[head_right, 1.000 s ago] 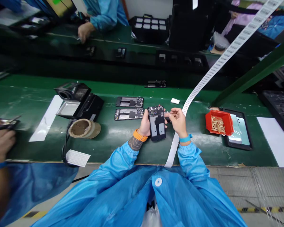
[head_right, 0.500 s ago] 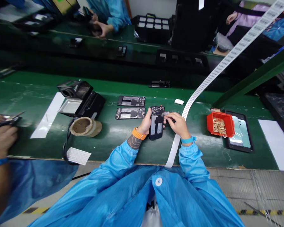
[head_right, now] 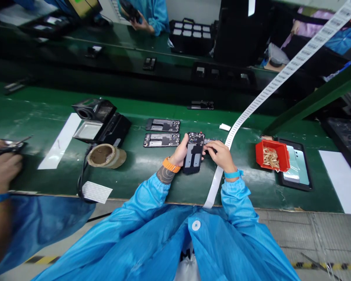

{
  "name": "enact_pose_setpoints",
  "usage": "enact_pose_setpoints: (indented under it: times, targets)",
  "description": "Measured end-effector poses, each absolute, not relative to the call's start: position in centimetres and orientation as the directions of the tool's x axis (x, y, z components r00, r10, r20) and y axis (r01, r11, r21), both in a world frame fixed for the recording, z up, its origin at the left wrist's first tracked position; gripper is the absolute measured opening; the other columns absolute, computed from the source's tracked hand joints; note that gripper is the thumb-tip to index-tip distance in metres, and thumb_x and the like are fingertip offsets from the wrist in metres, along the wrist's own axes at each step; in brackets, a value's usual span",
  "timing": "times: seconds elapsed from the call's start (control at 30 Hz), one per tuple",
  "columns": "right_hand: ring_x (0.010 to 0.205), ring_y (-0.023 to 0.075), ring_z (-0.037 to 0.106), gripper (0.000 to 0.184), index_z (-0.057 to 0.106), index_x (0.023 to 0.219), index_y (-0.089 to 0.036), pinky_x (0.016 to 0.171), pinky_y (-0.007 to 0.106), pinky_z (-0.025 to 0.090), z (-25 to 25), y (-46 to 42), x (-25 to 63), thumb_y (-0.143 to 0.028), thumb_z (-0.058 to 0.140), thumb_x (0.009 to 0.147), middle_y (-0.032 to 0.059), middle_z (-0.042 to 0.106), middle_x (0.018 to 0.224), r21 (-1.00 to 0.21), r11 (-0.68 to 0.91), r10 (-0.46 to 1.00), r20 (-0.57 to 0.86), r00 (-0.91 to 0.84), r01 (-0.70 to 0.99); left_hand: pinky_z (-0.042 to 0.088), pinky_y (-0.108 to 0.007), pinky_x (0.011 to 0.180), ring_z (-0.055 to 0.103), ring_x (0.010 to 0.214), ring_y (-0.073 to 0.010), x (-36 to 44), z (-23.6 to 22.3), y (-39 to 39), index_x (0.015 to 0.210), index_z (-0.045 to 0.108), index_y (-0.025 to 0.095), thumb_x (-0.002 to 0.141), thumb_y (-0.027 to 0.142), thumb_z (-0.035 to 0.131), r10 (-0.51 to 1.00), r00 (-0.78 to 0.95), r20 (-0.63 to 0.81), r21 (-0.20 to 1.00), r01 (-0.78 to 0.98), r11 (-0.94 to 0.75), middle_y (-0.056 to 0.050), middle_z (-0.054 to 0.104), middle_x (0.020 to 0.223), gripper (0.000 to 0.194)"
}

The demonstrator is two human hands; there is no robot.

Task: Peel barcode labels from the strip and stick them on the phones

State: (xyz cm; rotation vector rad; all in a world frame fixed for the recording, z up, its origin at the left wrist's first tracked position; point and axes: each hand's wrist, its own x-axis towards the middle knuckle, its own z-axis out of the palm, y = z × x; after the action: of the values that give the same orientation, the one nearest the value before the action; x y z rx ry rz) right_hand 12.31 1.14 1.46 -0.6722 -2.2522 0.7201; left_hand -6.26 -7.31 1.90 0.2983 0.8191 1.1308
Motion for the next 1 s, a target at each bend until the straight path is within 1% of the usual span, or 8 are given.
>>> enact_pose_setpoints:
  times: [0.1,0.17,0.23,0.33,0.47,0.63,0.83,1.0]
  targets:
    - [0.093,0.0252,0.069,0.017,0.073,0.091,-0.027,0.086,0.044,0.056,1.5,1.2,12.3,-0.025,0.057,0.094,0.0049,0.077,0.094,-0.625,0.736,0.617,0.46,-0.639,0.261,0.06,-0.035,0.065,0.074,0.065,-0.0245,-6.6,2.8,-7.4,0.115,0.072,0.003,0.097,0.075,0.011,0.862,0.257,-0.437,0.505,-0.723,0.471,-0.021,0.076,0.084,0.096]
    - [0.094,0.0256,0.068,0.017,0.072,0.089,-0.027,0.086,0.045,0.055,1.6,1.2,12.3,-0.025,0.057,0.095,0.0048,0.077,0.094,-0.609,0.745,0.618,0.474,-0.628,0.273,0.061,-0.036,0.067,0.075,0.069,-0.0251,-6.7,3.1,-7.4,0.12,0.07,0.004,0.097,0.074,0.008,0.864,0.29,-0.411,0.429,-0.775,0.465,-0.021,0.077,0.089,0.097]
    - [0.095,0.0258,0.068,0.017,0.071,0.088,-0.027,0.087,0.045,0.054,1.6,1.1,12.3,-0.024,0.056,0.095,0.0052,0.076,0.093,-0.595,0.75,0.621,0.484,-0.617,0.288,0.062,-0.04,0.07,0.075,0.071,-0.0264,-6.8,2.9,-7.4,0.123,0.068,0.005,0.097,0.075,0.009,0.877,0.299,-0.376,0.368,-0.82,0.438,-0.022,0.077,0.095,0.095]
    - [0.094,0.0256,0.066,0.016,0.068,0.088,-0.026,0.086,0.044,0.053,1.5,0.9,12.1,-0.024,0.054,0.096,0.0069,0.073,0.093,-0.595,0.744,0.638,0.495,-0.59,0.305,0.063,-0.046,0.071,0.076,0.073,-0.0286,-6.9,2.4,-7.2,0.12,0.068,0.006,0.095,0.077,0.013,0.888,0.311,-0.339,0.326,-0.847,0.421,-0.023,0.077,0.096,0.094]
    - [0.092,0.0251,0.065,0.014,0.063,0.087,-0.025,0.084,0.043,0.052,1.5,0.7,11.9,-0.025,0.053,0.096,0.0075,0.071,0.092,-0.631,0.711,0.675,0.488,-0.553,0.311,0.063,-0.049,0.072,0.076,0.076,-0.0302,-6.8,2.3,-7.2,0.119,0.068,0.007,0.095,0.078,0.014,0.897,0.29,-0.334,0.306,-0.866,0.394,-0.023,0.076,0.096,0.092]
    - [0.094,0.0238,0.065,0.014,0.061,0.086,-0.024,0.085,0.041,0.052,1.6,0.4,11.7,-0.029,0.053,0.097,0.0071,0.07,0.094,-0.73,0.627,0.742,0.455,-0.492,0.272,0.063,-0.05,0.074,0.076,0.078,-0.0283,-6.5,2.9,-7.3,0.127,0.065,0.01,0.097,0.075,0.014,0.917,0.25,-0.31,0.283,-0.897,0.34,-0.023,0.076,0.107,0.088]
    - [0.091,0.0205,0.065,0.021,0.06,0.087,-0.022,0.08,0.035,0.053,0.9,0.5,11.5,-0.041,0.058,0.095,0.0071,0.069,0.102,-0.924,0.362,0.876,0.293,-0.384,0.122,0.063,-0.043,0.068,0.075,0.073,-0.0282,-6.3,3.1,-7.4,0.125,0.067,0.002,0.095,0.077,0.008,0.917,0.264,-0.3,0.341,-0.868,0.361,-0.026,0.075,0.103,0.099]
    - [0.08,0.0166,0.063,0.026,0.062,0.085,-0.021,0.073,0.032,0.053,0.9,0.5,11.3,-0.047,0.065,0.09,0.0057,0.069,0.1,-0.968,0.243,0.912,0.204,-0.357,0.067,0.062,-0.041,0.069,0.075,0.072,-0.0267,-6.3,2.9,-7.5,0.128,0.067,0.005,0.095,0.076,0.006,0.935,0.243,-0.257,0.373,-0.868,0.328,-0.023,0.076,0.1,0.099]
